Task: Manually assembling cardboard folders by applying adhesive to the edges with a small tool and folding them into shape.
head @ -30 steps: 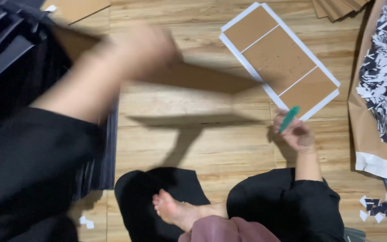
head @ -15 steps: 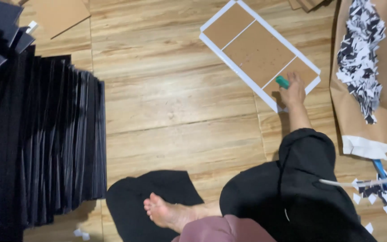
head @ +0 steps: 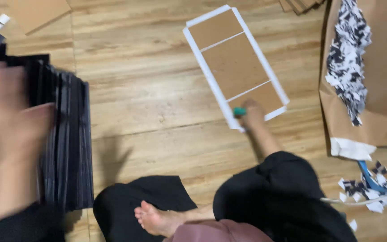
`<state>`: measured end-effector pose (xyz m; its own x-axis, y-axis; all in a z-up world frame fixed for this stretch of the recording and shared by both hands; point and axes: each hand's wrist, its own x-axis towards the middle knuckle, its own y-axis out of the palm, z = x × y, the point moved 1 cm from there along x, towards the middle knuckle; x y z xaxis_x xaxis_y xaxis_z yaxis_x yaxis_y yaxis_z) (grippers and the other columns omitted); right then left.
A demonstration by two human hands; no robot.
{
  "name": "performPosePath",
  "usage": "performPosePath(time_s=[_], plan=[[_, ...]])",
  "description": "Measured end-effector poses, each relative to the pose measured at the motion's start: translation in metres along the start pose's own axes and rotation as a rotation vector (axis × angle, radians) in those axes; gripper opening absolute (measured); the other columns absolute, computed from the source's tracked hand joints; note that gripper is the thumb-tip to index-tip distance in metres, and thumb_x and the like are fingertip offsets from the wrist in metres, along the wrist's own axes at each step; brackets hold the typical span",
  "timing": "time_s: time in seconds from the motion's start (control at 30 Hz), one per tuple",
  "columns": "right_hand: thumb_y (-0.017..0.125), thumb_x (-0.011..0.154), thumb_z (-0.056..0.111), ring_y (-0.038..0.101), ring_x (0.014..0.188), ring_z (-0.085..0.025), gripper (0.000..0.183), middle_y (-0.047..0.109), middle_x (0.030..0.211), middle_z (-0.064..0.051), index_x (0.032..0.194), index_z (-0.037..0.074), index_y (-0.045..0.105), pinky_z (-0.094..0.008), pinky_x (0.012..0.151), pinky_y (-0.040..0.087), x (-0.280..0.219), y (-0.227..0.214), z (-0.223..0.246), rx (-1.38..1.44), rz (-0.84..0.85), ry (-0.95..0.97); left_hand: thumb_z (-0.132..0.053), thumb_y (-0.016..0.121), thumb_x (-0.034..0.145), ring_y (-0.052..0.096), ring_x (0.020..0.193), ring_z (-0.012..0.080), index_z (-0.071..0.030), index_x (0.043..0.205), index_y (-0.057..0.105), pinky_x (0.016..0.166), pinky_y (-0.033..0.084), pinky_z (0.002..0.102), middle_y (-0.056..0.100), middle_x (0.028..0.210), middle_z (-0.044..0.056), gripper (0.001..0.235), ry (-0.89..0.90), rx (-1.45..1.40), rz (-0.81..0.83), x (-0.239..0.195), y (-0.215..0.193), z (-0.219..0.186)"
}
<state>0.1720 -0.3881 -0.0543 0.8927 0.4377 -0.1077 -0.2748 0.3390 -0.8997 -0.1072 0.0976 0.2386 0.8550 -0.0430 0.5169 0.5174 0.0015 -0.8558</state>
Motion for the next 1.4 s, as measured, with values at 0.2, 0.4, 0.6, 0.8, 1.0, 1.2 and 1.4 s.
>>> performPosePath(time_s=[0.2, 0.4, 0.6, 0.8, 1.0, 1.2, 1.4], plan=[[0.042, 0.083, 0.01, 0.057, 0.087, -0.046, 0.024, 0.059, 0.082, -0.026, 0.086, -0.004, 0.061, -0.052, 0.076, 0.044, -0.093, -0.027, 0.137, 0.216, 0.193, -0.041, -0.039, 0.062, 0.086, 0.032, 0.128, 0.0319, -0.022, 0.119, 0.06, 0.106, 0.013, 0.051, 0.04, 0.137, 0.007, 0.037, 0.023, -0.409, -0.085, 0.028, 0.307, -0.189], [0.046, 0.081, 0.004, 0.05, 0.109, -0.027, 0.026, 0.055, 0.11, -0.012, 0.106, 0.004, 0.056, -0.031, 0.081, 0.043, -0.14, -0.022, 0.16, -0.21, 0.085, -0.59, -0.063, 0.025, 0.085, -0.001, 0.137, 0.023, -0.041, 0.14, 0.004, 0.106, 0.001, 0.059, 0.003, 0.148, -0.015, 0.062, -0.029, -0.077, 0.966, 0.018, 0.326, -0.286], [0.057, 0.08, 0.009, 0.064, 0.088, -0.026, 0.033, 0.065, 0.088, -0.002, 0.11, 0.023, 0.057, -0.04, 0.073, 0.05, -0.079, -0.058, 0.098, 0.33, 0.075, 0.481, -0.061, 0.02, 0.085, 0.001, 0.137, 0.0208, -0.038, 0.14, 0.006, 0.106, 0.001, 0.061, 0.001, 0.148, -0.014, 0.061, -0.178, -0.011, 0.931, -0.007, 0.288, -0.25], [0.062, 0.081, 0.039, 0.052, 0.096, -0.034, 0.047, 0.048, 0.102, -0.011, 0.114, 0.01, 0.046, -0.047, 0.079, 0.044, -0.043, -0.015, -0.008, -0.034, -0.308, 0.433, -0.053, 0.029, 0.089, 0.011, 0.135, 0.0289, -0.025, 0.142, 0.018, 0.105, 0.008, 0.061, 0.012, 0.149, -0.004, 0.062, -0.429, 0.03, 0.891, -0.039, 0.242, -0.264], [0.063, 0.074, 0.033, 0.043, 0.097, -0.034, 0.051, 0.037, 0.104, -0.011, 0.114, 0.006, 0.044, -0.047, 0.078, 0.039, -0.05, -0.014, 0.044, -0.287, -0.301, 0.348, -0.054, 0.05, 0.079, 0.03, 0.121, 0.0327, -0.019, 0.141, 0.016, 0.103, 0.014, 0.058, 0.028, 0.139, 0.003, 0.079, -0.432, -0.007, 0.838, -0.031, 0.247, -0.258], [0.079, 0.058, 0.035, 0.05, 0.095, -0.037, 0.062, 0.046, 0.095, -0.014, 0.101, 0.002, 0.049, -0.045, 0.08, 0.043, -0.08, -0.015, 0.131, 0.084, 0.0, 0.245, -0.029, 0.077, 0.066, 0.029, 0.125, 0.0289, -0.023, 0.138, 0.024, 0.104, 0.02, 0.053, 0.026, 0.138, 0.004, 0.09, -0.084, -0.035, 0.87, 0.024, 0.263, -0.21], [0.081, 0.06, 0.028, 0.05, 0.096, -0.034, 0.053, 0.047, 0.092, -0.011, 0.096, 0.004, 0.05, -0.045, 0.08, 0.044, -0.077, -0.001, 0.126, 0.139, 0.099, 0.26, -0.034, 0.089, 0.038, 0.012, 0.135, 0.0261, -0.028, 0.14, 0.02, 0.107, 0.016, 0.057, 0.01, 0.149, -0.005, 0.123, 0.368, 0.171, 0.933, 0.064, 0.296, -0.221]])
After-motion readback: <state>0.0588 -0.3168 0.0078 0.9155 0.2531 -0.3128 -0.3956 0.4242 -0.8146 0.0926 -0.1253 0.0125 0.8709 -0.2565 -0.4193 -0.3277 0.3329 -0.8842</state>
